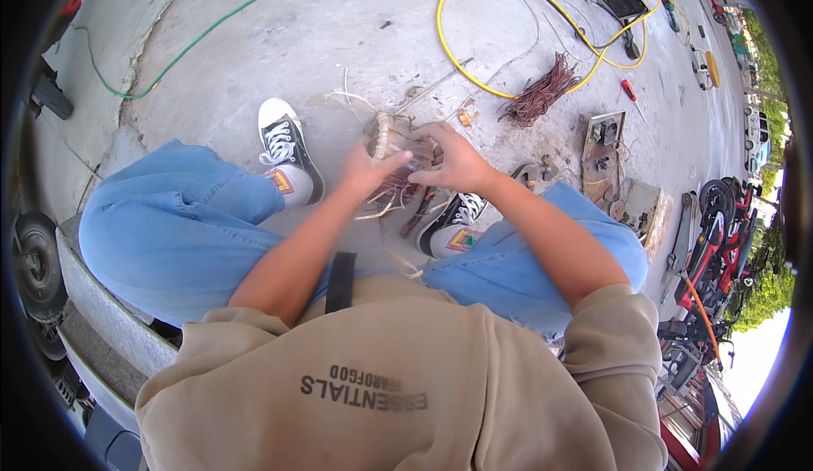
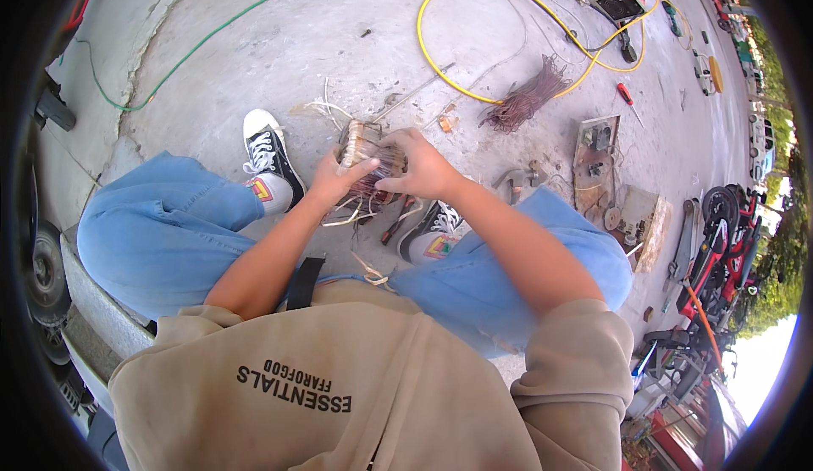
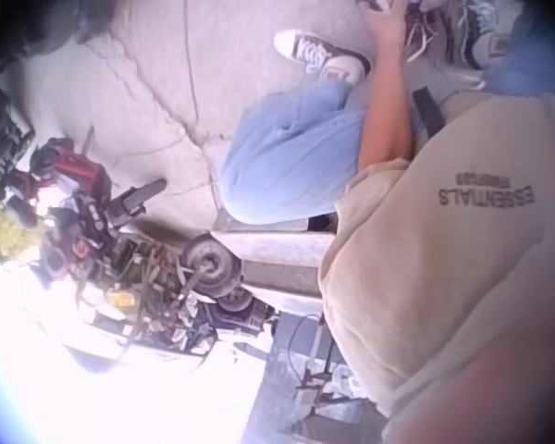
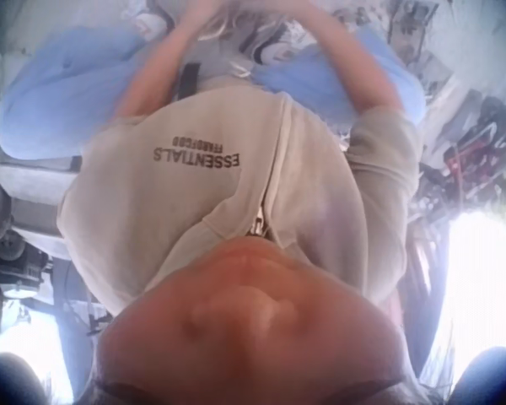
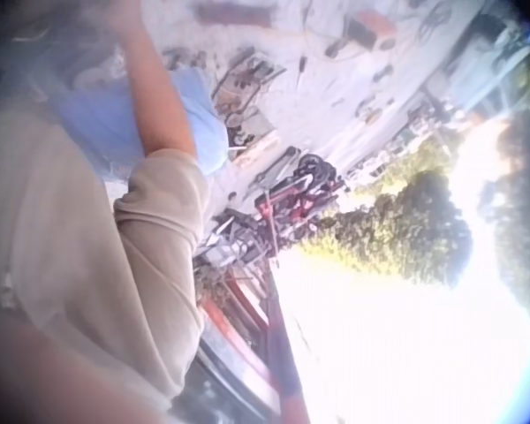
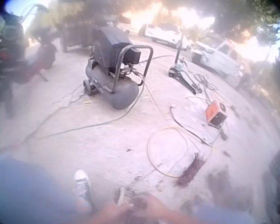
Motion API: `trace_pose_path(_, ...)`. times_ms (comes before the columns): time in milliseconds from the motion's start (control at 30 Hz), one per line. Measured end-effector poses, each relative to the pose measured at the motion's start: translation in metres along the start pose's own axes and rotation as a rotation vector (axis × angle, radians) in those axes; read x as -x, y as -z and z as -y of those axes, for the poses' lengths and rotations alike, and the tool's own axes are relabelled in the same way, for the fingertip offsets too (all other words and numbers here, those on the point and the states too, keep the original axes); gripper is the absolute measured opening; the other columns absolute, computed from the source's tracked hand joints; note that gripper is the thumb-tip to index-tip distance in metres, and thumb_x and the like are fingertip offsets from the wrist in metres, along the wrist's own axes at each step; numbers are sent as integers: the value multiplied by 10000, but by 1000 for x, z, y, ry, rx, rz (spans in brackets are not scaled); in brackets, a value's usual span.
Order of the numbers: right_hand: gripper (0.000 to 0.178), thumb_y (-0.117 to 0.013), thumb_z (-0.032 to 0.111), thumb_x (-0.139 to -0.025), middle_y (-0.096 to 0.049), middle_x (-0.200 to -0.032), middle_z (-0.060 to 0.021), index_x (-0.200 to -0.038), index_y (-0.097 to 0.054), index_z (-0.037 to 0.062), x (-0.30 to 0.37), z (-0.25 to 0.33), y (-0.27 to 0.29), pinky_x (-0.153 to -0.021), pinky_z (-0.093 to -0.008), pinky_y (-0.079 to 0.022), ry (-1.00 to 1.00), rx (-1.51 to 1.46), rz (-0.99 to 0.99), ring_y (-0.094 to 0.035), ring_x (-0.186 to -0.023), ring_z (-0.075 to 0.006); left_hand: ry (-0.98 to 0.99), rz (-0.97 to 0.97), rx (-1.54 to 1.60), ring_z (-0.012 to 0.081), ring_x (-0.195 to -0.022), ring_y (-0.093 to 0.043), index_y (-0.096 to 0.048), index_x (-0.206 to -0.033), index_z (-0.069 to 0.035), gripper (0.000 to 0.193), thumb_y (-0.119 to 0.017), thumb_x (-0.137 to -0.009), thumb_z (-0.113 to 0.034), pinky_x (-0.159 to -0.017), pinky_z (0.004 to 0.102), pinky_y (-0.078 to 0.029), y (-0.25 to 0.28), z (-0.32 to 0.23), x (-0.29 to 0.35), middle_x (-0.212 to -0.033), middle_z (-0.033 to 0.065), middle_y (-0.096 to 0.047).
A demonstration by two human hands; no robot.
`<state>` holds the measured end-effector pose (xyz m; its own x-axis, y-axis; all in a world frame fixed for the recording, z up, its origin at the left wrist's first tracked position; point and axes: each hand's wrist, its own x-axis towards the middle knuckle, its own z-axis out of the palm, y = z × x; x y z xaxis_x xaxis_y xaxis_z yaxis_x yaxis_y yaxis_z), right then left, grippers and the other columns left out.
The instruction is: The person sits on the floor and winds a reddish-brown wire around a rectangular wooden block. They repeatedly wrap the wire, adjust the bundle, and use a hammer to tap the block, likely to compact the windings.
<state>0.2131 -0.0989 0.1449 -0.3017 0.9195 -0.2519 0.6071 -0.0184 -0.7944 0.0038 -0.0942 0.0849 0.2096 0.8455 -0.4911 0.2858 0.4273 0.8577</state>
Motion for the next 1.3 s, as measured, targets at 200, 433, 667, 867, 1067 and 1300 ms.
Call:
trace_pose_path(200,239,-778,215,-770,-594,-1149,-161,-916,-646,79,-3,7,-10,-777,-421,-532,67,176,-193,-639,-905,-364,12,23,63,217,-1048,-608,-505,-1284,58,805,-828,-746,-447,-925,336,-484,2,-7,-15,-1155,169,-625)
trace_pose_path(433,199,-683,122,-811,-634,-1131,-199,-992,-632,58,-38,-8,25,-782,-433,-528,-487,257,-315,-641,-912,-361,240,363,269,221,-1117,-616,-540,-1310,-19,759,-878,-705,-330,-942,340,-488,49,-24,-8,-1217,149,-633)
trace_pose_path(667,420,-643,67,-766,-639,-1166,-152,-1185,-641,105,-48,-13,-1,-990,-435,-445,174,162,-21,-554,-1122,-355,90,111,48,213,-1043,-614,-569,-1259,46,675,-619,-912,-530,-939,337,-460,31,24,-19,-1107,145,-663)
trace_pose_path(867,250,-689,161,-775,-670,-987,-129,-1021,-707,121,-50,32,13,-919,-447,-464,131,444,154,-586,-1022,-341,26,8,-136,322,-1071,-616,-601,-1211,59,770,-433,-946,-643,-967,391,-434,31,2,-11,-1106,230,-661)
trace_pose_path(1067,178,-661,263,-835,-666,-808,-121,-809,-670,88,-14,54,-1,-720,-443,-522,290,506,213,-638,-830,-322,84,-2,-300,427,-1107,-609,-634,-1190,22,725,-379,-967,-619,-957,469,-446,27,-3,-17,-1122,288,-652)
trace_pose_path(1300,197,-653,275,-863,-674,-778,-120,-882,-716,89,-10,57,7,-675,-425,-508,170,451,92,-634,-747,-319,-43,-14,-964,357,-901,-683,-683,-1048,-41,550,-390,-997,-503,-757,496,-522,52,-41,-11,-971,207,-696)
